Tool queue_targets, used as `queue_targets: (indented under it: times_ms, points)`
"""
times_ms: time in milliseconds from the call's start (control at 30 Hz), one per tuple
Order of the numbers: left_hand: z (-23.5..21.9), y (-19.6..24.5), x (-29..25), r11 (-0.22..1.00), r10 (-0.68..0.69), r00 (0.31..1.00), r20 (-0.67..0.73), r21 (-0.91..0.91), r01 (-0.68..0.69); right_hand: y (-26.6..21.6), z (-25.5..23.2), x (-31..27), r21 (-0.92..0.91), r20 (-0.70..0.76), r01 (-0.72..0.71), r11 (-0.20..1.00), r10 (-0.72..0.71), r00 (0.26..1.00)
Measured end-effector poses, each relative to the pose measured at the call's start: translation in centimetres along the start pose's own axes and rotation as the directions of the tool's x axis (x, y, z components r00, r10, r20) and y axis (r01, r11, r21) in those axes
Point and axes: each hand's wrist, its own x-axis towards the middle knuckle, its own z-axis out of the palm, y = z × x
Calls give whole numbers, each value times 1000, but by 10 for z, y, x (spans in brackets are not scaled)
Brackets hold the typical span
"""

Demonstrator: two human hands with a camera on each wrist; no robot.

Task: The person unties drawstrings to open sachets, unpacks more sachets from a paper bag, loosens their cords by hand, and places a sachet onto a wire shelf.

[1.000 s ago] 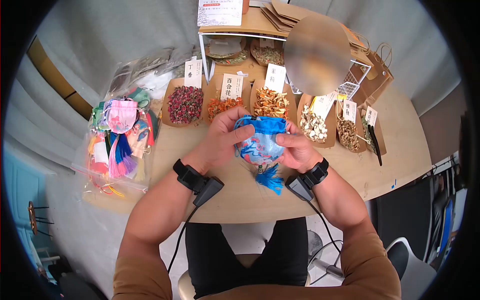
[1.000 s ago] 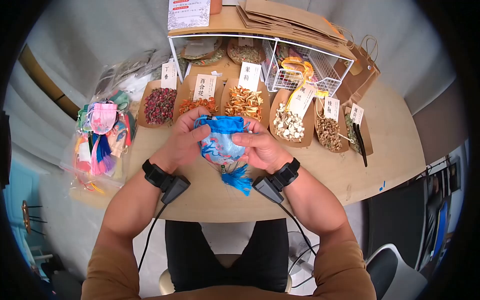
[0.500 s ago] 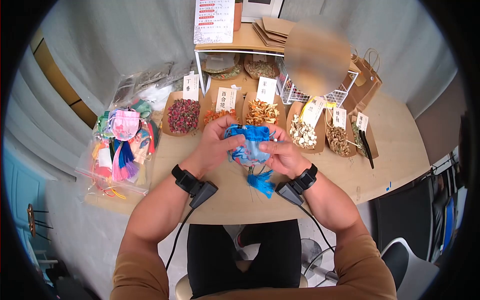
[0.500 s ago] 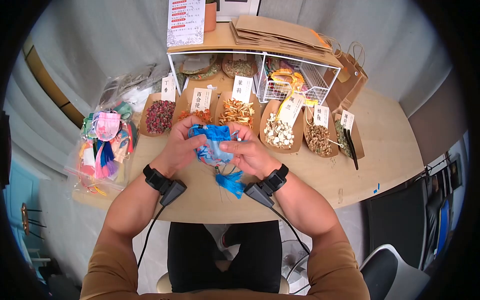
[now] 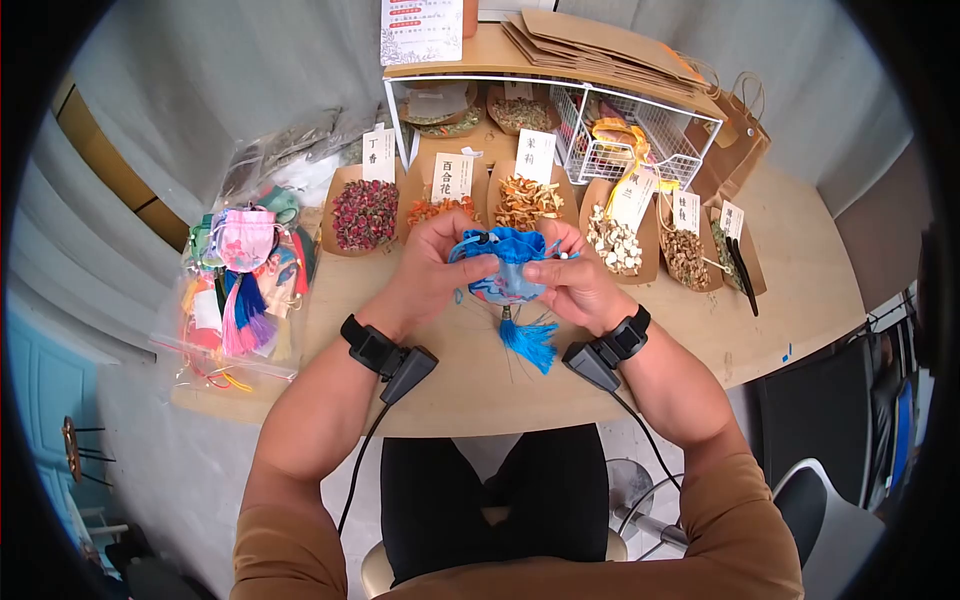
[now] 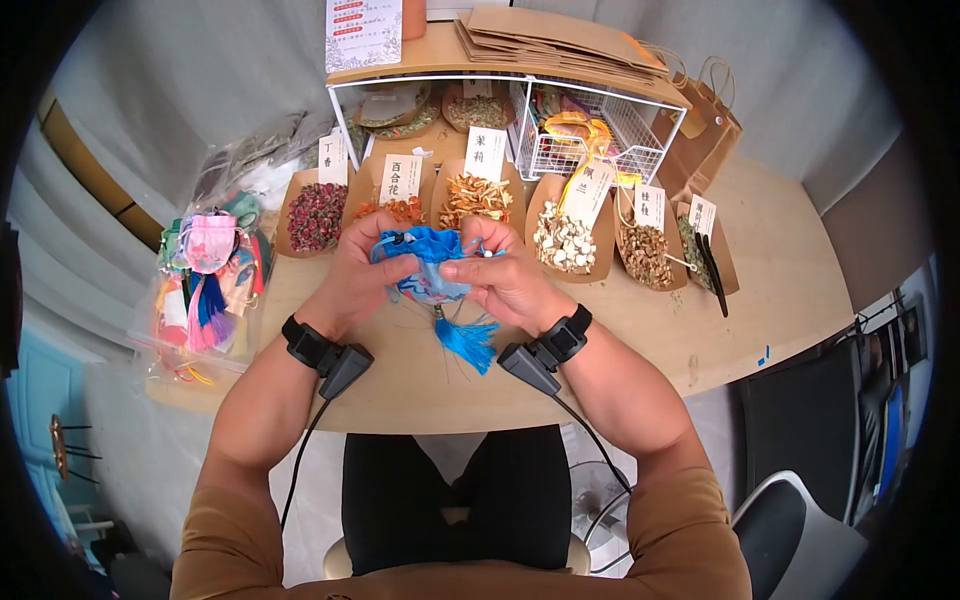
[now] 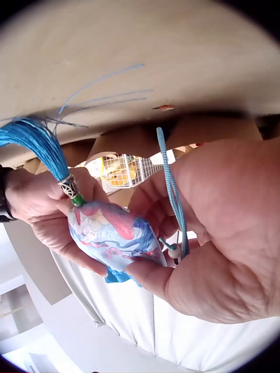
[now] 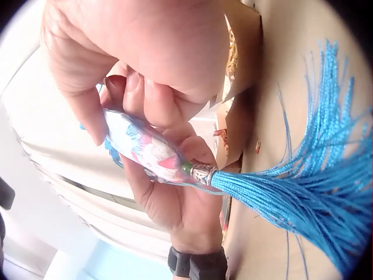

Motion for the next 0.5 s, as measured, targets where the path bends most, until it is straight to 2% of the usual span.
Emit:
queue_targets:
  times_ms: [67, 133, 167, 233, 267, 333, 367, 433, 500]
  points:
    - [-1, -1, 1, 1000, 9, 1000, 13, 17, -9, 1, -2, 0, -34, -38, 0, 999, -1, 999]
    - [-3, -1, 1, 995, 30, 1000, 2, -96, -30, 2, -6, 2, 8, 11, 11, 1000, -11, 1000]
    - [-4, -1, 1, 995, 25, 1000, 2, -95, -25, 2, -5, 1, 12, 9, 11, 1000, -11, 1000]
    - [-1, 3, 1, 992, 8, 999, -31, -124, -12, -2, 9, 0, -17, -100, 0, 1000, -1, 995]
    - [-4, 2, 0, 992, 7, 1000, -30, -125, -11, 0, 1, 1, -37, -80, -11, 999, 8, 997]
    - [-11, 3, -1, 983, -32, 999, 27, -178, 36, -3, 3, 0, -105, -82, -24, 994, 16, 996]
    - [-12, 2, -1, 983, -36, 999, 30, -177, 40, -4, 4, 0, -170, -85, -39, 985, 25, 996]
    - [-4, 6, -2, 995, 0, 1000, 19, -95, 2, -5, 5, -1, -170, -70, -51, 984, 39, 997]
    - [-3, 4, -1, 995, 2, 1000, 1, -97, -2, -2, 2, 0, -171, -55, -67, 983, 58, 997]
